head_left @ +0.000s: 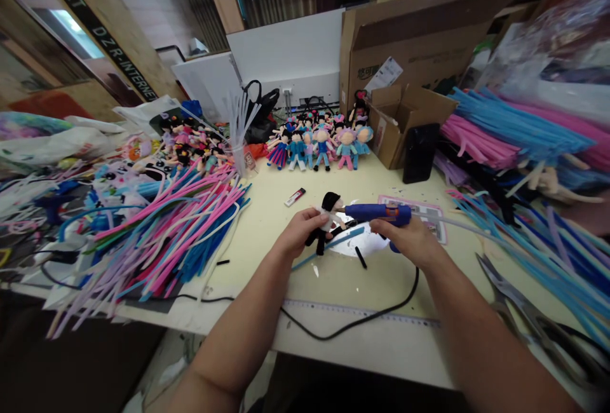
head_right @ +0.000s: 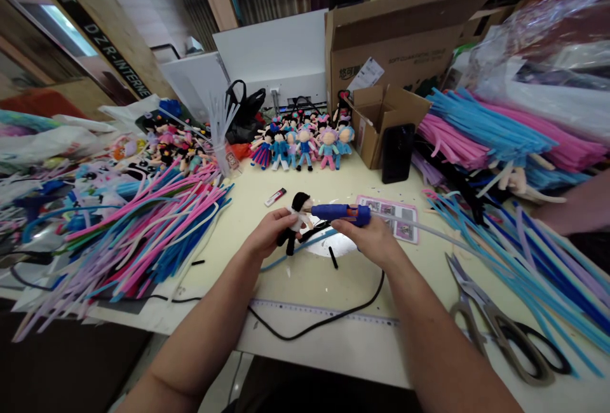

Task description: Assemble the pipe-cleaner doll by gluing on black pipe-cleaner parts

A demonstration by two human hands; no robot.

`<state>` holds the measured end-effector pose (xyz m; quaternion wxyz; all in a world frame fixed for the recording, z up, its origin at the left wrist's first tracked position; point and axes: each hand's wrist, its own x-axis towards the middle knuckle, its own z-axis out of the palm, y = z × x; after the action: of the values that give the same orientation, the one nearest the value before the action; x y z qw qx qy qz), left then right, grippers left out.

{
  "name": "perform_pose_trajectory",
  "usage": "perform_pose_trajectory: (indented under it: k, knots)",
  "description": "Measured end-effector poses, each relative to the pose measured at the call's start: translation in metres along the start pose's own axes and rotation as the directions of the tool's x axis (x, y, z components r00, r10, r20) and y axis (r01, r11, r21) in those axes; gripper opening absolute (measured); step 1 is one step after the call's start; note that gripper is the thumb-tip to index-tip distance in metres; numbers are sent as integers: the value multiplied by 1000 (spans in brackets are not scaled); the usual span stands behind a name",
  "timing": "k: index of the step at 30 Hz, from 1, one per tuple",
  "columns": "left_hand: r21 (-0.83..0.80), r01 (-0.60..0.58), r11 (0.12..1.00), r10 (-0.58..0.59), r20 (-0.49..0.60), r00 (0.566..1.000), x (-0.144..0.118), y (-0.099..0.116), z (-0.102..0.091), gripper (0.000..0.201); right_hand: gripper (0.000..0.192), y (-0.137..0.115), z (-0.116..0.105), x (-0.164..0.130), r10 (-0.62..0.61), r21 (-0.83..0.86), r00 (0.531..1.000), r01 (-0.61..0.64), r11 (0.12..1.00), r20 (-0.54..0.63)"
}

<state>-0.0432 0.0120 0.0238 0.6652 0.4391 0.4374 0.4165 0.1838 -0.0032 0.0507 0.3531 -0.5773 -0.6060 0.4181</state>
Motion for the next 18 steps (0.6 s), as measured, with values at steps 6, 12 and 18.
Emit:
perform_pose_trajectory:
  k: [6,12,18]
  knots:
    - [-5,8,1000,-8,-10,1000,-1,1,2,38,31,8,1,4,-10,-12,1000,10,1000,5]
    - [-6,8,1000,-8,-22,1000,-3,4,4,38,30,9,2,4,6,-16,1000,-6,1000,8]
    - [-9,7,1000,-8,-16,1000,-2,3,4,36,29,9,2,4,5,-18,1000,-5,1000,12]
